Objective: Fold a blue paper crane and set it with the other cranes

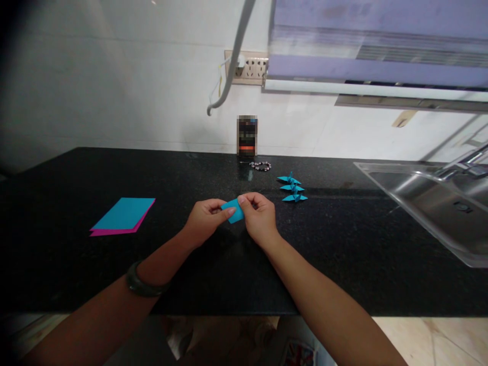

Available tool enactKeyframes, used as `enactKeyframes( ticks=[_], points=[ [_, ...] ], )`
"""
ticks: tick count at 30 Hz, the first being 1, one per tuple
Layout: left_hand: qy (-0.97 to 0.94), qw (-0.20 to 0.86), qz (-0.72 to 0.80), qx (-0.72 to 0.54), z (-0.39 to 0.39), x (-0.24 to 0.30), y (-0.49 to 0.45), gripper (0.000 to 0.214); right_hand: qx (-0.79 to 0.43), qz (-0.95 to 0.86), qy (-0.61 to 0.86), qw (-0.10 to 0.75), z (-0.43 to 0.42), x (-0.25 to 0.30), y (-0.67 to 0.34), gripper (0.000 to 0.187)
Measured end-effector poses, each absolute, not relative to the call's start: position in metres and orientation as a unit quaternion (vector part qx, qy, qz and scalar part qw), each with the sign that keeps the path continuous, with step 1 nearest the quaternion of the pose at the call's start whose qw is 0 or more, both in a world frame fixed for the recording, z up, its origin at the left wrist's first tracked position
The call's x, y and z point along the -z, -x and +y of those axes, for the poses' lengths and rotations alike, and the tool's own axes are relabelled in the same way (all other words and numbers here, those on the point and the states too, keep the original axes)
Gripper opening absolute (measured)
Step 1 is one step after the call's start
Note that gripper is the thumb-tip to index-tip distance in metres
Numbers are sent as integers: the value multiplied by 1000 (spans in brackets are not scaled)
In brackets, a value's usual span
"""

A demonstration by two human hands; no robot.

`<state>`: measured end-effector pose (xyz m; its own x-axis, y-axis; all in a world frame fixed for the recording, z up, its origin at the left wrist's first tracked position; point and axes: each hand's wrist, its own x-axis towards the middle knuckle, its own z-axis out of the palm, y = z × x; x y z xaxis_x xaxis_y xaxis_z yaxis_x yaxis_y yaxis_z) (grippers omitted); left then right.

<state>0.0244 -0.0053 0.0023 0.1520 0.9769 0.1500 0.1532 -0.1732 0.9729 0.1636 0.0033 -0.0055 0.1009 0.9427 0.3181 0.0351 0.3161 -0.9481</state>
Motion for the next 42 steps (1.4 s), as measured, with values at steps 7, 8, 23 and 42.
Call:
enactKeyframes(
  ticks=[7, 8, 23, 42],
  points=[
    [-608, 454, 453, -467, -7, -1, -27, 28, -389, -557, 425, 598, 0, 6, -161, 20],
    [-606, 450, 459, -469, -7, 0, -27, 28, -387, -559, 424, 599, 0, 7, -161, 20],
    [-542, 412, 511, -525, -12, -11, -33, 29, -379, -542, 421, 621, -6, 0, -158, 17],
    [-629, 399, 462, -482, -10, -5, -30, 28, -343, -518, 432, 654, -3, 0, -162, 17]
  ],
)
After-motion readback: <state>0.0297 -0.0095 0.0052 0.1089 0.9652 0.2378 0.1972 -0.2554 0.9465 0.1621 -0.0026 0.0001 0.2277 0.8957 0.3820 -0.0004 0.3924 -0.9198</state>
